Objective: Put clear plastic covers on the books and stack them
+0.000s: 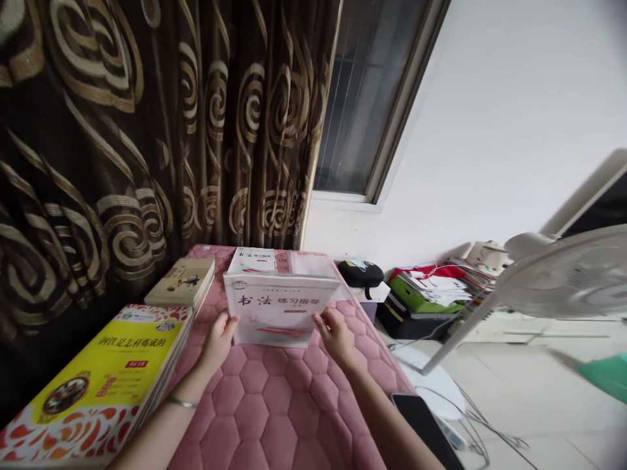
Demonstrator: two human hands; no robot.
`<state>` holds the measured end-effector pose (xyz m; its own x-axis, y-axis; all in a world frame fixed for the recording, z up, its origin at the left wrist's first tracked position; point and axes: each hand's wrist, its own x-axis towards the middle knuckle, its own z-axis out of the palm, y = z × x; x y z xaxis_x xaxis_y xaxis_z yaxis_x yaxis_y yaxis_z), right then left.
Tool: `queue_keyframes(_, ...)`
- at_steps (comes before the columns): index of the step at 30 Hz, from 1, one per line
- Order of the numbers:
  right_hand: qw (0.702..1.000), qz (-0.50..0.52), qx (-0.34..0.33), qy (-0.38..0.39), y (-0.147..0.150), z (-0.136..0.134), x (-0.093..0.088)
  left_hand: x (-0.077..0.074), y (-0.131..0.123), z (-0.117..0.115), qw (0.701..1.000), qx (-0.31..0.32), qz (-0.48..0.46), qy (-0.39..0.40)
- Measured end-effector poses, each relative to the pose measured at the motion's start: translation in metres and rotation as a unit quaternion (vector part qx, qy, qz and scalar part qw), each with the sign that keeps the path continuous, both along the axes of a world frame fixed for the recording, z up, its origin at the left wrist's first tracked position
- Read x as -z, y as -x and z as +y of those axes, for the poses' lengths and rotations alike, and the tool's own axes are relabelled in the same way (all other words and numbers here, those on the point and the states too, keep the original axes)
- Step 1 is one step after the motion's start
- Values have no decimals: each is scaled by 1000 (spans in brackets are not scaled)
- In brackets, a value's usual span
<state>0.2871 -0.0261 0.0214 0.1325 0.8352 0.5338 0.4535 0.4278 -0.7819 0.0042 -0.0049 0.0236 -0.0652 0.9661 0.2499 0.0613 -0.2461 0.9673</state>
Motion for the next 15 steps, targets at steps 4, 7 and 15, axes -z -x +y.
queue_keyframes(4,1000,-4,2,1,0,5,-8,-12,-2,6,1000,-4,12,19)
queue_keyframes(7,999,-21,26,3,-1,6,-26,-27,-4,18,1000,-7,5,20)
queue_keyframes(15,997,-16,36,66,23,-8,-31,-27,19,13,991,-11,-31,129)
